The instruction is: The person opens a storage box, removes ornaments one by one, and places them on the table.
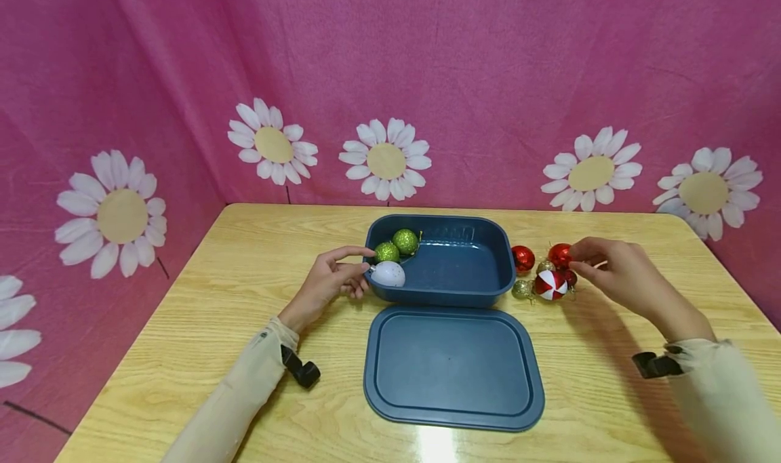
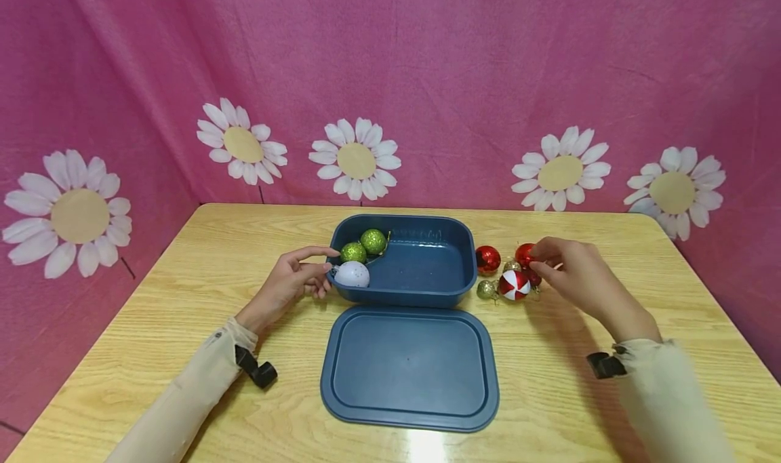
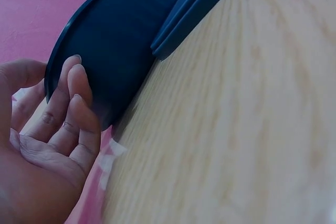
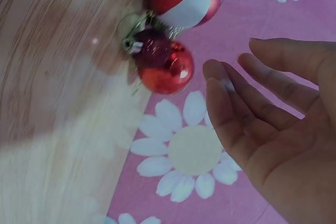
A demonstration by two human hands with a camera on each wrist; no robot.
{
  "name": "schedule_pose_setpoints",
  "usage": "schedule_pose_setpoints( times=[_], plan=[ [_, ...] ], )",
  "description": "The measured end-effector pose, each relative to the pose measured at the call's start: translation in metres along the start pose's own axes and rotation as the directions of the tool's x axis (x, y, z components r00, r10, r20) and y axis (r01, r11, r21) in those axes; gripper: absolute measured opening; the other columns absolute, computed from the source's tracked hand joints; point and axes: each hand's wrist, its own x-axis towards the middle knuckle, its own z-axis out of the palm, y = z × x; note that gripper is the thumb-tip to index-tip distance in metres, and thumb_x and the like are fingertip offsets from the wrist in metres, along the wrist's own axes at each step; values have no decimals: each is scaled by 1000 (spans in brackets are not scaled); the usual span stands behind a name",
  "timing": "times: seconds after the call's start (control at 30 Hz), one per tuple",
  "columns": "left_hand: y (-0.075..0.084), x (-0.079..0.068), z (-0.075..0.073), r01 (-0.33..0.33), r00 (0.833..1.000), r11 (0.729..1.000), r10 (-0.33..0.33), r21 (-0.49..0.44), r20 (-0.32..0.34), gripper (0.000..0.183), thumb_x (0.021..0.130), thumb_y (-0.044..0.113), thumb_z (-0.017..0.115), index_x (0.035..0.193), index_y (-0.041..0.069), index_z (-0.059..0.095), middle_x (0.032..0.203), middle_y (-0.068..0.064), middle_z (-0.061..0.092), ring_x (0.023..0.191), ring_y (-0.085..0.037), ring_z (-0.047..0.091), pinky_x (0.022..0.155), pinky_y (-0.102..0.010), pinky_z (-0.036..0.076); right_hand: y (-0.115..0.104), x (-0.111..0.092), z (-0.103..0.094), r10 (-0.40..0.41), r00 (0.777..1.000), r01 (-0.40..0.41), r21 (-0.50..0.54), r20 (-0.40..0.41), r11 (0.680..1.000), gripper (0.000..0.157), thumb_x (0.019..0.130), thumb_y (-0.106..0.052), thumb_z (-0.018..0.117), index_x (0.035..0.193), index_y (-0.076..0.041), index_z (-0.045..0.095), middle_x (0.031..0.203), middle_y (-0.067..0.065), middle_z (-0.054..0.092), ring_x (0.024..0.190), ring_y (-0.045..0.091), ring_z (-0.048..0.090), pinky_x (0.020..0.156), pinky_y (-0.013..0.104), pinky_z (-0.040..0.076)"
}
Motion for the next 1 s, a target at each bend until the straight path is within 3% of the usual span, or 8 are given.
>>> schedule_pose_setpoints(
  times=[0.3, 0.53, 0.73, 1.0],
  plan=[
    [1, 0, 1, -7, 1000, 1000, 7, -2, 6, 30, 99, 9, 61, 127, -2, 61, 77, -29, 66, 59, -18, 62, 57, -29, 55, -37, 4, 8, -69, 998, 70, 74, -15, 995, 12, 89, -7, 74, 101, -6, 72, 92, 4, 72, 77, 17, 67, 65, 23, 56],
    [2, 1, 1, 10, 1000, 1000, -10, -13, 2, 31, 98, 8, 60, 128, -1, 61, 76, -22, 67, 60, -18, 62, 58, -29, 55, -67, 8, 18, -93, 995, 85, 169, 38, 982, 14, 90, -5, 72, 104, -5, 72, 94, 4, 72, 77, 18, 68, 58, 25, 56],
    [3, 1, 1, 33, 999, 999, -33, -13, 7, 34, 98, 9, 60, 132, 3, 62, 76, -17, 67, 64, -17, 61, 60, -28, 55, -83, 15, 28, -192, 981, 189, 139, 10, 972, 15, 90, -5, 73, 104, -7, 72, 94, -1, 71, 81, 11, 65, 65, 25, 55],
    [9, -1, 2, 57, 998, 998, -56, -12, 36, 34, 97, 6, 60, 131, 1, 60, 73, -17, 69, 62, -16, 63, 61, -29, 56, -106, 33, 43, -187, 981, 175, 158, 61, 972, 21, 92, -8, 70, 113, -3, 70, 108, 11, 71, 97, 24, 67, 82, 46, 58]
  ],
)
